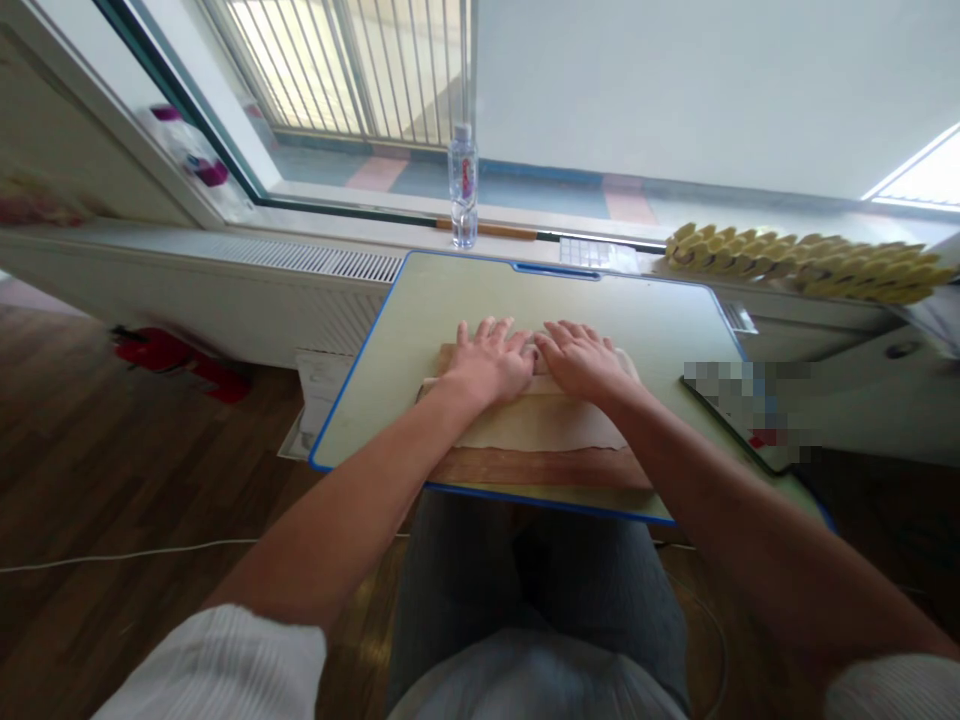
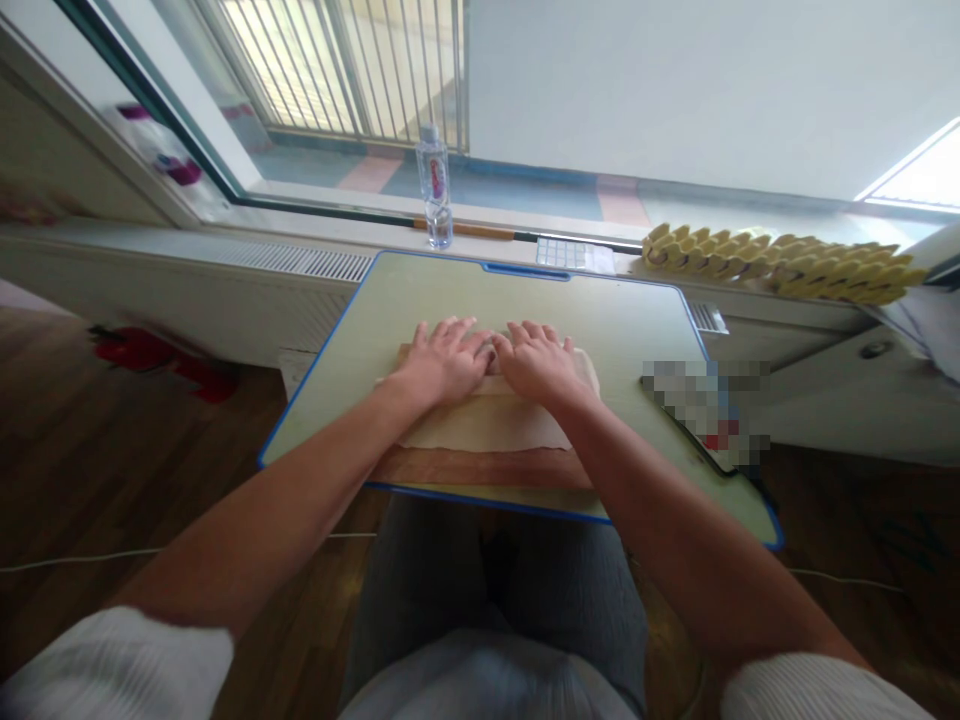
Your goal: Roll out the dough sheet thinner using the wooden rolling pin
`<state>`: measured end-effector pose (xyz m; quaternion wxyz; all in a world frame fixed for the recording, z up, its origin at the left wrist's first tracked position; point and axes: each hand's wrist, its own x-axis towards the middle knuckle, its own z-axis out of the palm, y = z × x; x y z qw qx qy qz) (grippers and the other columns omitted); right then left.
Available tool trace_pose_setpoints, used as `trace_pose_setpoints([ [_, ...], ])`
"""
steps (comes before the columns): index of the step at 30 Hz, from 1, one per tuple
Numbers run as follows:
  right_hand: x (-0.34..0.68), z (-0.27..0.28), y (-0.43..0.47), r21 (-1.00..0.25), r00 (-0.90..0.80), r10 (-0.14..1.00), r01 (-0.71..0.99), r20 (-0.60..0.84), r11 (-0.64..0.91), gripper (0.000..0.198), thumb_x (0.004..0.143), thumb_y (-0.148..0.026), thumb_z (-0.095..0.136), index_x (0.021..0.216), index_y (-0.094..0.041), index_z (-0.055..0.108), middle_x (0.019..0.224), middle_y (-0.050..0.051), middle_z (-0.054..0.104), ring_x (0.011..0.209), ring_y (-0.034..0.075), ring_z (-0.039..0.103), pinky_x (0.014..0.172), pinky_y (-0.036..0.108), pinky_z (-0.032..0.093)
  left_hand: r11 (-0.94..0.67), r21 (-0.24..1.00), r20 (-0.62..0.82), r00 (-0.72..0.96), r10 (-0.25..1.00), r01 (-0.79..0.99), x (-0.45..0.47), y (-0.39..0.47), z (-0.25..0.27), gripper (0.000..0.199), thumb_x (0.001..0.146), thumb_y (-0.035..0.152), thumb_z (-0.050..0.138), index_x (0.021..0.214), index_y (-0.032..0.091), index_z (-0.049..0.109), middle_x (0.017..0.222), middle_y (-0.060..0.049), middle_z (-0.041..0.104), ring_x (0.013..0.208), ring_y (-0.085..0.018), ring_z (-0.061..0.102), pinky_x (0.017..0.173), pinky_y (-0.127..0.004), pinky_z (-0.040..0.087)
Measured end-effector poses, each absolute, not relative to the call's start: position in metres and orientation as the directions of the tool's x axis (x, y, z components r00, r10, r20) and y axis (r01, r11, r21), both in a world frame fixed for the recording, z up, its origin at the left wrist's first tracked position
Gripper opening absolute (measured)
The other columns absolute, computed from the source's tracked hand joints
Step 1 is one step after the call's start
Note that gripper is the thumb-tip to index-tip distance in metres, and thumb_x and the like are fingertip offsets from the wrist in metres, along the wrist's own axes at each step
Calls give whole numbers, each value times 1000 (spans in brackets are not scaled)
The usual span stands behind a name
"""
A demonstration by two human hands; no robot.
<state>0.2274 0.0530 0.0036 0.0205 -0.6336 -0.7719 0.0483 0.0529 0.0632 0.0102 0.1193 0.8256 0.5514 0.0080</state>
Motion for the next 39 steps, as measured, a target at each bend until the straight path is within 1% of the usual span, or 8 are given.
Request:
trace_pose_setpoints([
  [5,227,3,9,-84,-138,989,987,-49,134,65,109,-50,23,167,-23,37,173,10,36,158,39,30,123,65,27,-460,217,-58,482,874,861,48,15,8,64,109,47,21,168,26,34,178,-5,27,165,-31,21,133,-65,11],
  [9,227,4,40,-127,-60,994,991,-89,49,68,109,-53,20,168,-24,33,174,10,35,157,35,33,124,63,30,-410,206,-53,428,902,889,50,39,10,64,107,44,28,168,24,33,179,-5,22,166,-31,16,133,-66,7],
  [13,227,7,78,-159,-13,992,987,-128,-8,68,108,-53,22,168,-22,35,174,14,32,157,38,32,122,70,29,-331,203,-126,360,924,922,52,75,14,68,106,43,29,170,21,30,180,-8,15,166,-34,12,131,-69,6],
  [18,226,6,44,-121,-62,994,991,-86,51,67,109,-53,22,167,-23,37,175,10,32,159,38,29,124,67,28,-349,207,-89,373,923,914,52,42,12,66,107,46,29,168,20,35,178,-8,24,165,-34,19,132,-67,11],
  [21,225,0,-8,-55,-74,997,996,31,75,66,110,-48,23,166,-17,40,172,11,37,160,34,28,128,61,24,-393,198,23,397,918,898,50,-8,8,63,109,44,27,165,20,40,175,-9,33,163,-31,26,132,-65,15],
  [25,224,-4,-49,-69,-85,992,993,95,92,64,111,-43,21,163,-14,45,171,11,39,161,31,29,129,59,24,-440,189,149,418,896,878,47,-47,4,62,110,44,28,163,15,44,173,-12,36,161,-31,31,132,-63,20],
  [34,222,4,14,-152,-64,998,986,-7,62,66,109,-44,28,167,-13,37,173,11,34,161,34,26,127,63,24,-394,187,27,396,918,900,50,21,6,63,109,46,28,164,20,43,175,-8,33,162,-33,30,130,-64,25],
  [39,221,1,-27,-145,-119,989,981,85,131,60,111,-42,28,158,-15,51,169,11,43,160,34,30,128,61,22,-436,170,116,421,899,884,48,-17,4,60,111,45,26,161,22,49,171,-8,41,159,-31,35,130,-62,25],
])
